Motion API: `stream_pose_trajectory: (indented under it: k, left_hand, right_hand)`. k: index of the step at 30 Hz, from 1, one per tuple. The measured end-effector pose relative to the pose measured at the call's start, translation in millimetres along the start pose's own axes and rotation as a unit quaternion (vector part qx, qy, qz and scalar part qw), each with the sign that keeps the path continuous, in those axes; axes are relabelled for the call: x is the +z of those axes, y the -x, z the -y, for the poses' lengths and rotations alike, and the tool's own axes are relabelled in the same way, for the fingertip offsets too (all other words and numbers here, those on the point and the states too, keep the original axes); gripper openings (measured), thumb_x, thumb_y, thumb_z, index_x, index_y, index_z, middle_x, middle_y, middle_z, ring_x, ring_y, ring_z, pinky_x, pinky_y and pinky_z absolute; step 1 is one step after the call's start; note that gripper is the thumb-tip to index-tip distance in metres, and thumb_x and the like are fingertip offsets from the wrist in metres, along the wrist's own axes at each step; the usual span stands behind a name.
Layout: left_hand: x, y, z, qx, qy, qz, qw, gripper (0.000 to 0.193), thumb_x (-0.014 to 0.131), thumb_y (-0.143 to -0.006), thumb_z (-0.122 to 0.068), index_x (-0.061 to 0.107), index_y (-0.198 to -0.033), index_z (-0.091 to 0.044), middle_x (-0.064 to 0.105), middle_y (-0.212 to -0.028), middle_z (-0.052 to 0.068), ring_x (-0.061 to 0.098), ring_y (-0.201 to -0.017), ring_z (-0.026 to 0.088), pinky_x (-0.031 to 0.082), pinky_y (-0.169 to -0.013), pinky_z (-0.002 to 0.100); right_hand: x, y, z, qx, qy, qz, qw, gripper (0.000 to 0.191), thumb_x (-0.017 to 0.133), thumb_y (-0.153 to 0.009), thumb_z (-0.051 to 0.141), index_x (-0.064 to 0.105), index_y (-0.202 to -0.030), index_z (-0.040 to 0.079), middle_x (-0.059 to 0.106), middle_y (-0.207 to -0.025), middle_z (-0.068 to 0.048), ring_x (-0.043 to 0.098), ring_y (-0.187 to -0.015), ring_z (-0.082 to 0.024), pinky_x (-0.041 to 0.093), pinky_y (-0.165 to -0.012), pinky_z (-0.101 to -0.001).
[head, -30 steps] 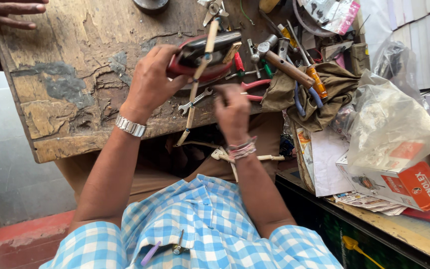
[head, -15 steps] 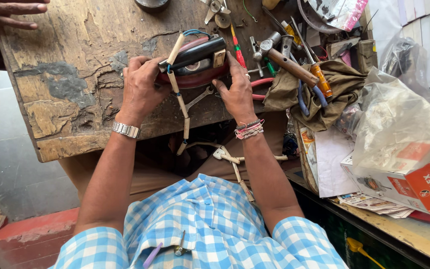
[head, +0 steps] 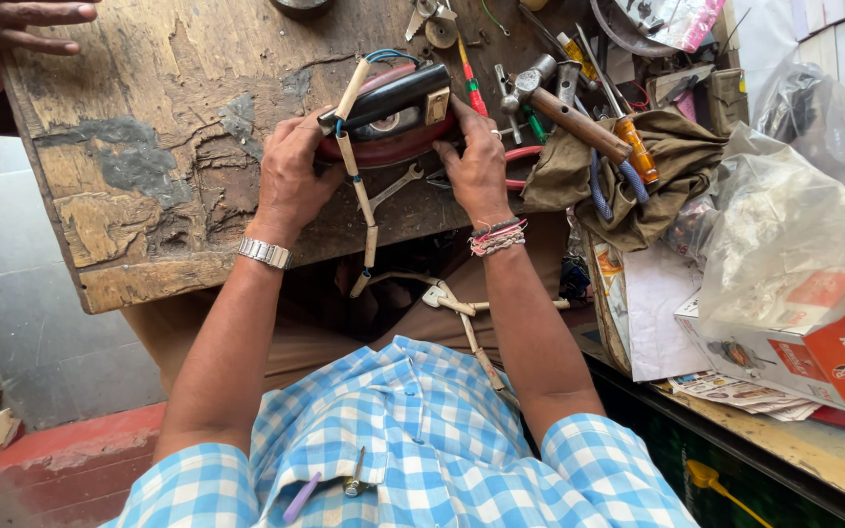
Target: The person repairs a small electric iron by applying glue to its base and securing it with wooden sticks, then uses a hammer to adjust a metal component inside a stainless steel container. The person also handles cash and a small metal piece during the process.
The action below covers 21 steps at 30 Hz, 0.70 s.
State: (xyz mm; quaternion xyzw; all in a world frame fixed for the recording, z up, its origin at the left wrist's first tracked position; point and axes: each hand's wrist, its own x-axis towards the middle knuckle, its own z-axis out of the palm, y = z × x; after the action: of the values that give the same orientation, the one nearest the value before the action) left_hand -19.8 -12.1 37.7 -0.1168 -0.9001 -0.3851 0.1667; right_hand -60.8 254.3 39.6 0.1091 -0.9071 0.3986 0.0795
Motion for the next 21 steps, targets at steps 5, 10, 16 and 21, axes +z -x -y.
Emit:
stream_pose_trajectory:
  k: [5,10,16,21]
  left_hand:
    - [1,4,2,-0.011,0.016,-0.007,1.000,0.066,0.089,-0.073,-0.005,0.065,-0.134,-0.008,0.072,-0.123,0.011,0.063,-0.121,0.032,0.049,-0.105,0.044]
    - [0,3,-3,-0.025,0.049,-0.006,0.998,0.068,0.089,-0.072,-0.002,0.064,-0.135,-0.007,0.070,-0.125,0.012,0.061,-0.123,0.032,0.050,-0.106,0.043]
    - [-31,15,2,0.050,-0.064,-0.089,0.993,0.061,0.085,-0.081,0.000,0.061,-0.138,-0.001,0.066,-0.136,0.018,0.058,-0.127,0.034,0.047,-0.110,0.043]
    - [-77,49,37,-0.180,-0.133,-0.060,0.973,0.019,0.079,-0.101,-0.006,0.072,-0.119,-0.005,0.070,-0.115,0.010,0.065,-0.108,0.028,0.052,-0.098,0.042]
  right_hand:
    - [2,2,-5,-0.015,0.015,-0.012,1.000,0.062,0.079,-0.083,0.001,0.057,-0.140,0.002,0.065,-0.133,-0.017,0.059,-0.125,-0.035,0.049,-0.108,-0.0422]
    - [2,1,-3,-0.012,0.019,-0.010,1.000,0.062,0.079,-0.082,0.000,0.056,-0.140,0.002,0.065,-0.133,-0.017,0.059,-0.126,-0.035,0.048,-0.109,-0.0416]
    - [-22,20,22,-0.046,0.006,-0.104,0.994,0.055,0.072,-0.093,-0.002,0.054,-0.145,0.002,0.061,-0.139,-0.018,0.063,-0.124,-0.030,0.054,-0.103,-0.0382]
    - [-29,45,63,-0.090,-0.018,-0.084,0.992,0.036,0.072,-0.098,-0.002,0.066,-0.133,0.005,0.069,-0.129,-0.012,0.068,-0.119,-0.028,0.057,-0.102,-0.0374]
